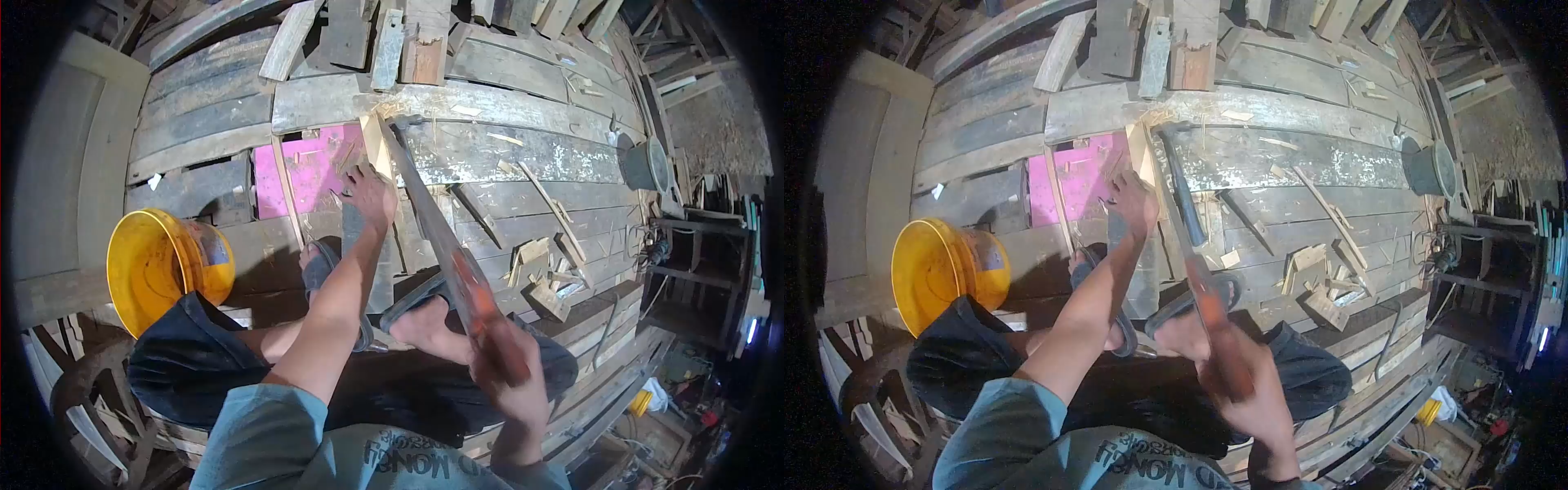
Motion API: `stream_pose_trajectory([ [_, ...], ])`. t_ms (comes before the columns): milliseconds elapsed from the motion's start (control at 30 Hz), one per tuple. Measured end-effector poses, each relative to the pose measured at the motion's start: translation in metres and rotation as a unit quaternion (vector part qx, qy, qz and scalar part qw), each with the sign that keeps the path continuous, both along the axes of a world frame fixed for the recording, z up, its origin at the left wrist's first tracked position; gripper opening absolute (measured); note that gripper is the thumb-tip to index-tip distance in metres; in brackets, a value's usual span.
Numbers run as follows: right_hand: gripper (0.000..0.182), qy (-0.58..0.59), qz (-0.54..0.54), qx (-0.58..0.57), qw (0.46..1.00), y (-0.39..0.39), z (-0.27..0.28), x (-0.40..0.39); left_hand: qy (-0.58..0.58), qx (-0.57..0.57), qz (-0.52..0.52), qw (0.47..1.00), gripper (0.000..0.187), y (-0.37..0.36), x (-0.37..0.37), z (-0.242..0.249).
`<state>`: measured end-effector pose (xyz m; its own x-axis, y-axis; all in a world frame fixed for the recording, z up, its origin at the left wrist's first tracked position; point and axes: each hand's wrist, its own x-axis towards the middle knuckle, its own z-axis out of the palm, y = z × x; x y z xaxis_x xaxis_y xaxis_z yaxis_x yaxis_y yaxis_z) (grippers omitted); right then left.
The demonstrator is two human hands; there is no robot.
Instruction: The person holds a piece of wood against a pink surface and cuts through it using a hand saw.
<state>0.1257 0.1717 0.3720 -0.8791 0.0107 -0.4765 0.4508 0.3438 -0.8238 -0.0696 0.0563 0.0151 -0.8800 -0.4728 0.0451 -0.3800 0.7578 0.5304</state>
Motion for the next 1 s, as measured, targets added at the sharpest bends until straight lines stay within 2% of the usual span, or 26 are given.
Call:
stream_pose_trajectory([
  [33, 0.024, -0.003, 0.015, 0.008, 1.0, 0.004, 0.011, 0.005, 0.0, 0.002, -0.001, 1.0, 0.032, -0.001, 0.0, 0.002],
  [100, 0.026, -0.006, 0.004, 0.036, 0.999, 0.002, 0.022, 0.006, 0.023, 0.003, 0.009, 1.0, 0.029, 0.001, 0.0, 0.004],
  [133, 0.024, -0.027, -0.029, 0.005, 0.999, 0.002, 0.02, 0.007, 0.024, 0.011, 0.008, 1.0, 0.029, 0.0, 0.001, 0.004],
  [167, 0.023, -0.023, -0.039, 0.033, 0.998, 0.0, 0.009, 0.002, 0.026, 0.019, 0.007, 0.999, 0.029, -0.001, 0.001, 0.004],
  [200, 0.023, -0.017, -0.048, 0.061, 0.997, -0.004, -0.012, -0.01, -0.021, 0.026, -0.01, 0.999, 0.036, -0.003, 0.0, -0.002],
  [233, 0.022, -0.019, -0.058, 0.091, 0.994, -0.007, -0.029, -0.015, -0.008, -0.003, -0.024, 1.0, 0.038, -0.007, 0.003, -0.003],
  [300, 0.02, -0.037, -0.083, 0.023, 0.996, -0.011, -0.045, -0.011, 0.017, -0.054, -0.067, 0.996, 0.042, -0.007, 0.013, -0.001],
  [333, 0.019, -0.006, -0.074, -0.021, 0.997, -0.014, -0.057, -0.036, 0.064, 0.025, 0.024, 0.997, 0.046, -0.002, -0.002, -0.002],
  [367, 0.016, 0.011, 0.009, 0.032, 0.999, -0.012, -0.045, -0.035, 0.023, -0.007, 0.029, 0.999, 0.05, -0.004, -0.007, 0.0],
  [400, 0.016, -0.002, -0.028, 0.001, 1.0, -0.009, -0.035, -0.028, 0.022, -0.021, 0.018, 0.999, 0.053, -0.011, -0.018, -0.007],
  [467, 0.017, -0.034, -0.039, 0.042, 0.998, 0.004, -0.006, -0.003, -0.012, 0.0, 0.004, 1.0, 0.057, 0.002, 0.014, -0.01],
  [500, 0.02, 0.028, 0.007, 0.064, 0.998, 0.012, -0.007, 0.005, 0.001, 0.02, 0.017, 1.0, 0.058, 0.003, 0.002, 0.001],
  [567, 0.021, -0.002, -0.048, 0.057, 0.997, 0.016, -0.01, 0.019, 0.015, 0.027, 0.026, 0.999, 0.058, -0.001, 0.006, 0.003],
  [667, 0.023, 0.106, 0.01, 0.12, 0.987, 0.02, -0.027, 0.026, 0.052, 0.034, 0.012, 0.998, 0.056, -0.002, 0.004, 0.006],
  [767, 0.022, 0.147, 0.032, 0.18, 0.972, 0.021, -0.038, 0.035, 0.056, 0.026, 0.024, 0.998, 0.055, -0.001, 0.002, 0.001],
  [800, 0.021, 0.1, -0.039, 0.107, 0.989, 0.025, -0.045, 0.044, 0.029, 0.07, 0.033, 0.997, 0.051, 0.0, 0.003, 0.005],
  [900, 0.021, 0.098, -0.068, 0.091, 0.989, 0.035, -0.057, 0.048, 0.008, 0.04, 0.026, 0.999, 0.048, -0.003, 0.002, -0.004],
  [933, 0.019, 0.169, -0.033, 0.117, 0.978, 0.036, -0.058, 0.043, -0.039, 0.068, 0.013, 0.997, 0.048, -0.007, 0.002, 0.0],
  [1000, 0.023, 0.224, -0.025, 0.135, 0.965, 0.043, -0.073, 0.039, -0.04, 0.08, 0.033, 0.995, 0.05, -0.004, 0.001, 0.011],
])
